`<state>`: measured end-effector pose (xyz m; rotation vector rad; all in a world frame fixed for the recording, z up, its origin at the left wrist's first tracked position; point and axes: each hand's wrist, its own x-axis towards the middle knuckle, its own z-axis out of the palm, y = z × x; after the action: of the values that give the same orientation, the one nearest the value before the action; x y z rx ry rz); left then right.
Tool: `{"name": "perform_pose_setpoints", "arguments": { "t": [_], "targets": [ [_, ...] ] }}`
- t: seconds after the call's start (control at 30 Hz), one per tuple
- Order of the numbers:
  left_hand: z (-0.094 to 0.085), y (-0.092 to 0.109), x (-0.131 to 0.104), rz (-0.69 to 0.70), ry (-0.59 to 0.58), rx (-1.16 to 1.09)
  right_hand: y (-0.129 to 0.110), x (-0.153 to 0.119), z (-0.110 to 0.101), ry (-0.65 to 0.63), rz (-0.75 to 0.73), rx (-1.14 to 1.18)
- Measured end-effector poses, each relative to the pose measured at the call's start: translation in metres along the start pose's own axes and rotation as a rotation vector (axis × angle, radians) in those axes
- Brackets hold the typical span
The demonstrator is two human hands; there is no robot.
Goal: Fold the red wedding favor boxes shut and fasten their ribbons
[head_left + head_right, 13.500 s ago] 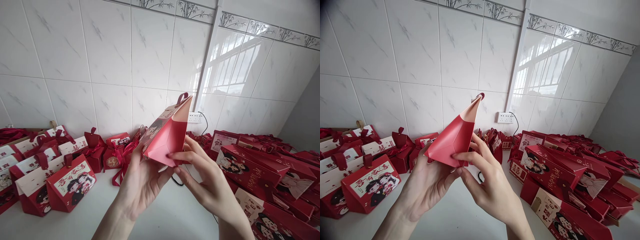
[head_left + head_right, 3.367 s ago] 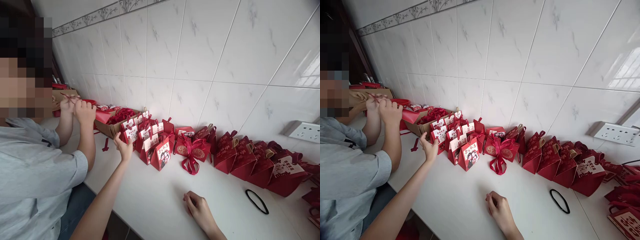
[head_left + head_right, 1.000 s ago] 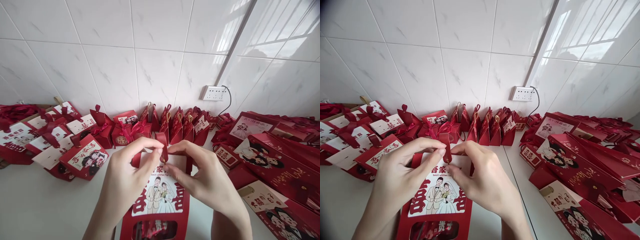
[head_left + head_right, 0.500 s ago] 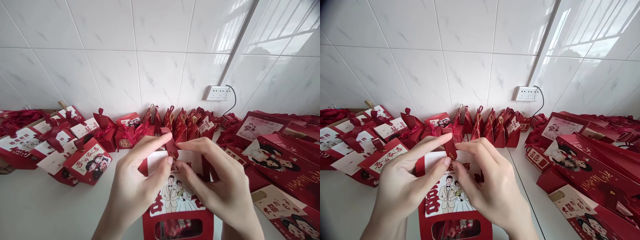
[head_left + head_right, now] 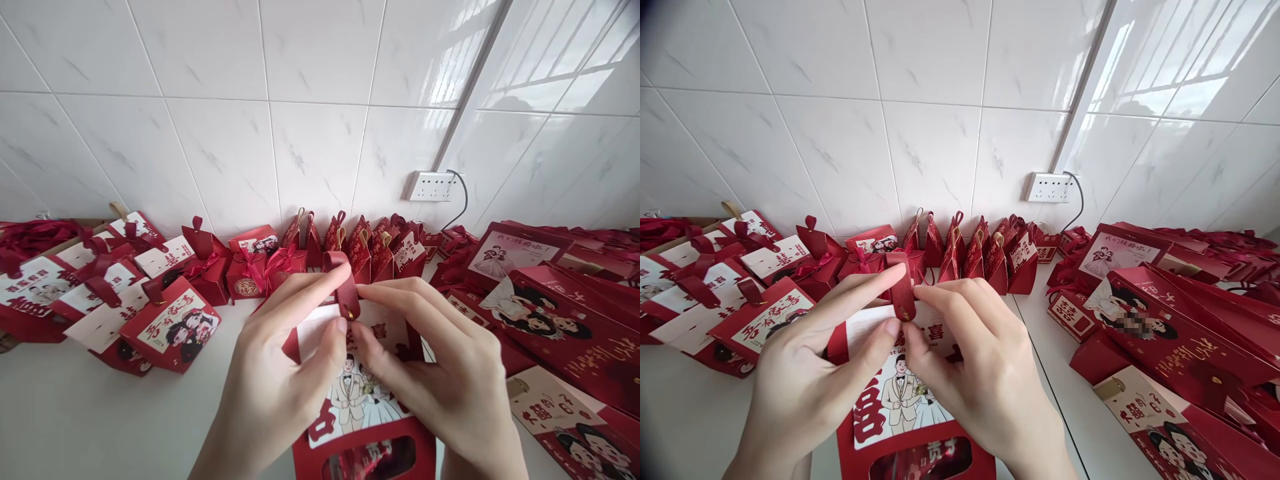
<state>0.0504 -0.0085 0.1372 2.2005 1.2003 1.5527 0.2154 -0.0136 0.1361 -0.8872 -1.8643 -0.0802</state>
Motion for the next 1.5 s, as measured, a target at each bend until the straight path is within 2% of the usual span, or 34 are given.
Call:
{"name": "perform_pose_setpoints", "arguments": {
  "t": [0.2, 0.5, 0.83, 1.2, 1.5],
  "targets": [
    [-0.0007, -0.0013, 0.0010, -0.025, -0.012, -0.009, 0.0002, -0.0018, 0.0026, 0.048, -0.038, -0.068],
    [-0.0014, -0.0010, 0.0003, -0.029, -0.006, 0.008, 0.0006, -0.0017, 0.0009, 0.038, -0.084, -0.079],
    [-0.0017, -0.0006, -0.0003, -0.016, 0.003, 0.018, -0.0006, -0.0013, 0.0010, 0.016, -0.061, -0.065],
    [-0.0017, 0.0006, 0.0004, 0.013, 0.000, 0.001, -0.0031, -0.0024, -0.0004, 0.016, 0.029, 0.007],
    [-0.0023, 0.0001, -0.0002, -0.018, 0.002, -0.014, -0.0046, -0.0012, -0.0012, 0.003, 0.065, 0.041]
  ]
}}
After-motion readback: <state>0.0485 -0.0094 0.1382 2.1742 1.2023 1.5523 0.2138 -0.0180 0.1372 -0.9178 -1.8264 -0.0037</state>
